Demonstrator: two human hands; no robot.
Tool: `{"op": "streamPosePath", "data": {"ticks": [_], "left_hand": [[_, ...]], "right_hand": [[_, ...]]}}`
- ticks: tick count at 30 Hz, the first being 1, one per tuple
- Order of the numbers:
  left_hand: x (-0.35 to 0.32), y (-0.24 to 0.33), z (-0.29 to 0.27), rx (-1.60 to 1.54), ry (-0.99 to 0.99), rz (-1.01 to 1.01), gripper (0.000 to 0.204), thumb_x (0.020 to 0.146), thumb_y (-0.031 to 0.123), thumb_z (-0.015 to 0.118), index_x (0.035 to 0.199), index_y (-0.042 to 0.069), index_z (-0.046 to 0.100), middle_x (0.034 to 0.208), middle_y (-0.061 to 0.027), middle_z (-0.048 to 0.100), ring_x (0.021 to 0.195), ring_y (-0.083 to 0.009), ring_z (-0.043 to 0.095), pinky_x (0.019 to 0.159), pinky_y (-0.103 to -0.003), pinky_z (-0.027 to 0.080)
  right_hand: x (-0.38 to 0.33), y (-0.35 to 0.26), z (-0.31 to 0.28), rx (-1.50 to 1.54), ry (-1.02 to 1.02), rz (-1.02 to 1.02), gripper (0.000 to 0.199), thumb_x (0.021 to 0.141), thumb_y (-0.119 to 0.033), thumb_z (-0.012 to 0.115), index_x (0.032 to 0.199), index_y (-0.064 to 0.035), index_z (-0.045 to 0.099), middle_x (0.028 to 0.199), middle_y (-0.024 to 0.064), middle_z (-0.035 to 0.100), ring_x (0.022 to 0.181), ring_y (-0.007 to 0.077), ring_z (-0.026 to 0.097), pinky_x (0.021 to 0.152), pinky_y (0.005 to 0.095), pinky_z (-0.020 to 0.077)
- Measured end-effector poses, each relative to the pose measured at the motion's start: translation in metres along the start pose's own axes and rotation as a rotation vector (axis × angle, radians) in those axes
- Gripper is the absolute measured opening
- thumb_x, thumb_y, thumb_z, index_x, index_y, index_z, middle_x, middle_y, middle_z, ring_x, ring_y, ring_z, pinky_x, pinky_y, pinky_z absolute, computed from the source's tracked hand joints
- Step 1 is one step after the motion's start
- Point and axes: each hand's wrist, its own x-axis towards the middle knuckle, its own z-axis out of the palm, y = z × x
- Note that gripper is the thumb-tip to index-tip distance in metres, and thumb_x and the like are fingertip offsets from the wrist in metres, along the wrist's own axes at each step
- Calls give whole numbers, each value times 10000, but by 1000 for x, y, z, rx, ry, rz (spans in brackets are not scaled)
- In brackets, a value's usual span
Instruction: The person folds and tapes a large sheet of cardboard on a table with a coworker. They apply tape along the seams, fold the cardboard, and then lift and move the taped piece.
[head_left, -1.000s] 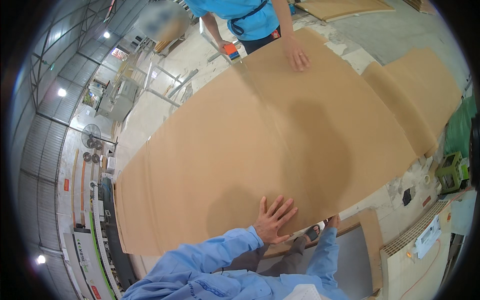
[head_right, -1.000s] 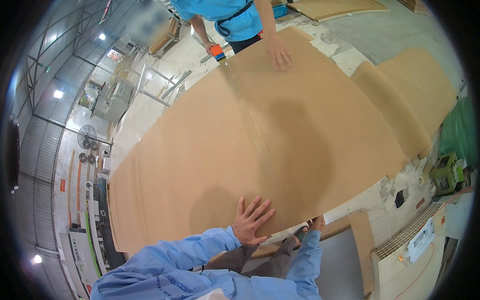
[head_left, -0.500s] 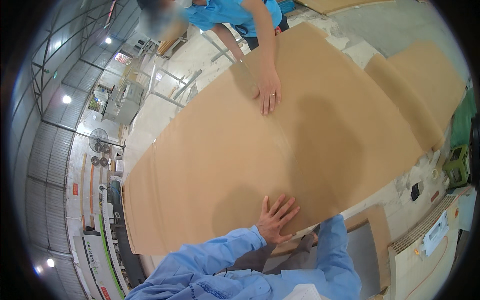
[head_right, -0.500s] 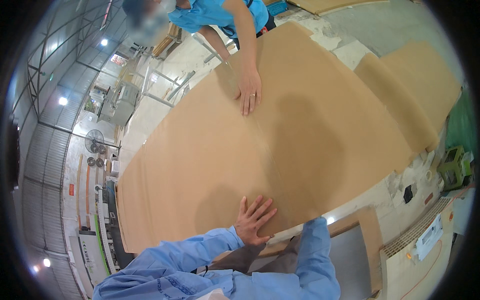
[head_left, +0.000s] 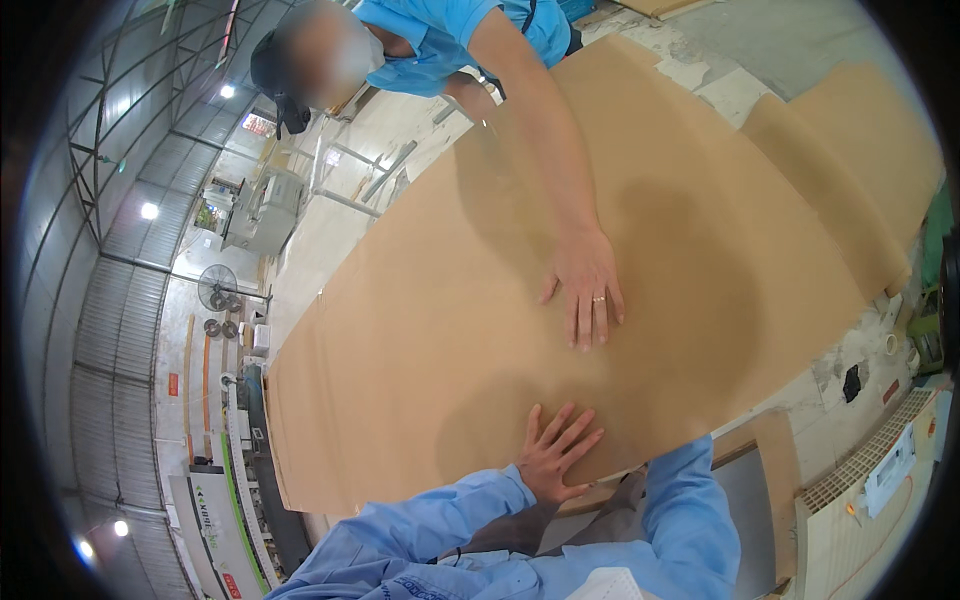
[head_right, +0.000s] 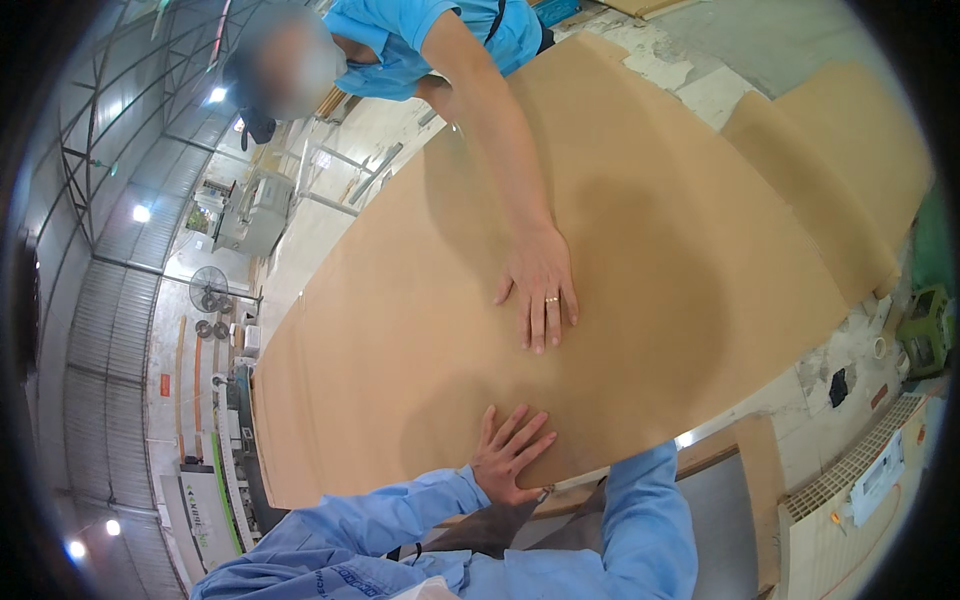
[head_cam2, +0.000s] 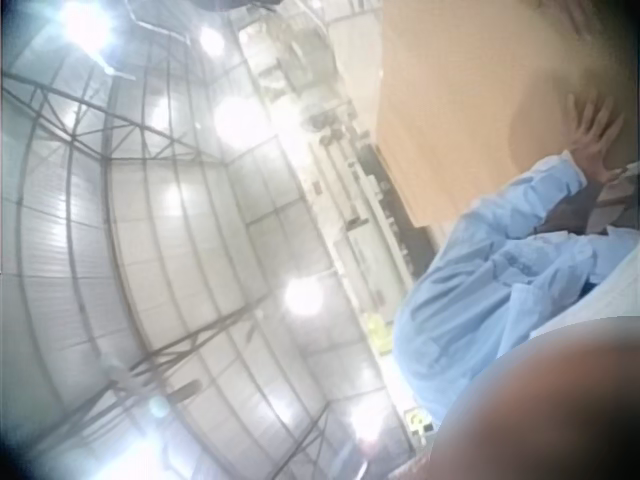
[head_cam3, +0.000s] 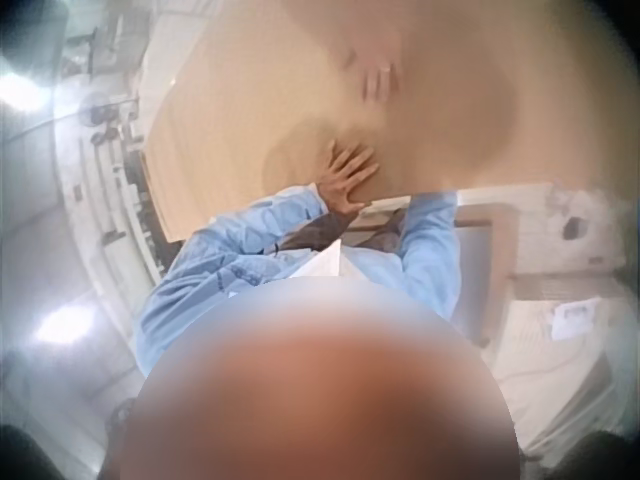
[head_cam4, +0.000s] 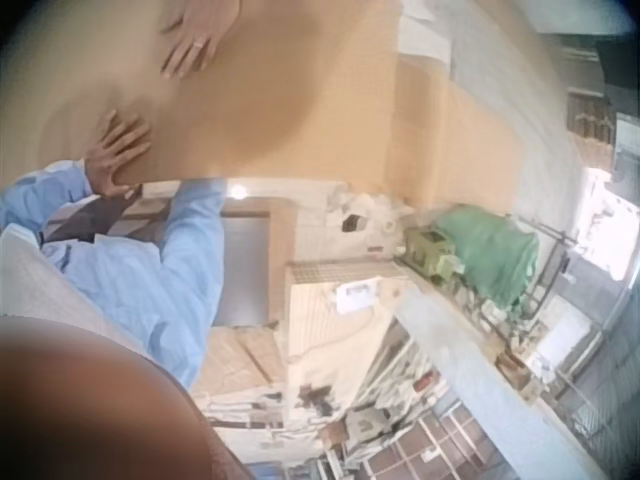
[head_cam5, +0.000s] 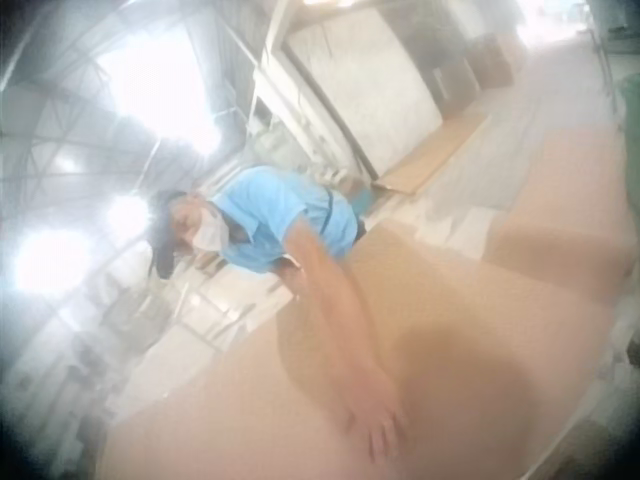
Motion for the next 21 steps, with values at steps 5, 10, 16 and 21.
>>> {"op": "streamPosePath", "data": {"ticks": [5, 10, 16, 21], "left_hand": [[4, -3, -1, 57, 8, 15, 852, 696, 560, 699, 1420, 155, 503, 1542, -121, 372, 1452, -368, 275, 1107, -703, 116], [5, -5, 4, 52, 39, 25, 811, 724, 566, 677, 1406, 154, 520, 1519, -129, 409, 1431, -382, 316, 1109, -698, 114], [4, -11, 9, 67, 32, 44, 791, 756, 603, 619, 1397, 147, 534, 1512, -142, 419, 1426, -391, 326, 1125, -675, 93], [6, -10, 10, 66, 55, 47, 761, 770, 592, 593, 1381, 140, 554, 1503, -149, 431, 1427, -397, 321, 1142, -654, 84]], "right_hand": [[29, 1, 10, -24, -31, -46, 434, 818, -334, 699, 1119, -30, 623, 971, 152, 647, 890, 289, 613, 802, 398, 445], [55, 5, 23, -32, -52, -96, 450, 815, -344, 702, 1128, -31, 621, 981, 152, 648, 901, 294, 614, 816, 403, 444], [74, 12, 36, -40, -72, -111, 469, 812, -356, 706, 1139, -31, 619, 992, 153, 650, 916, 300, 615, 832, 409, 443], [83, 15, 42, -33, -79, -120, 485, 809, -366, 710, 1149, -32, 618, 1002, 153, 652, 927, 305, 616, 845, 415, 442]]}}
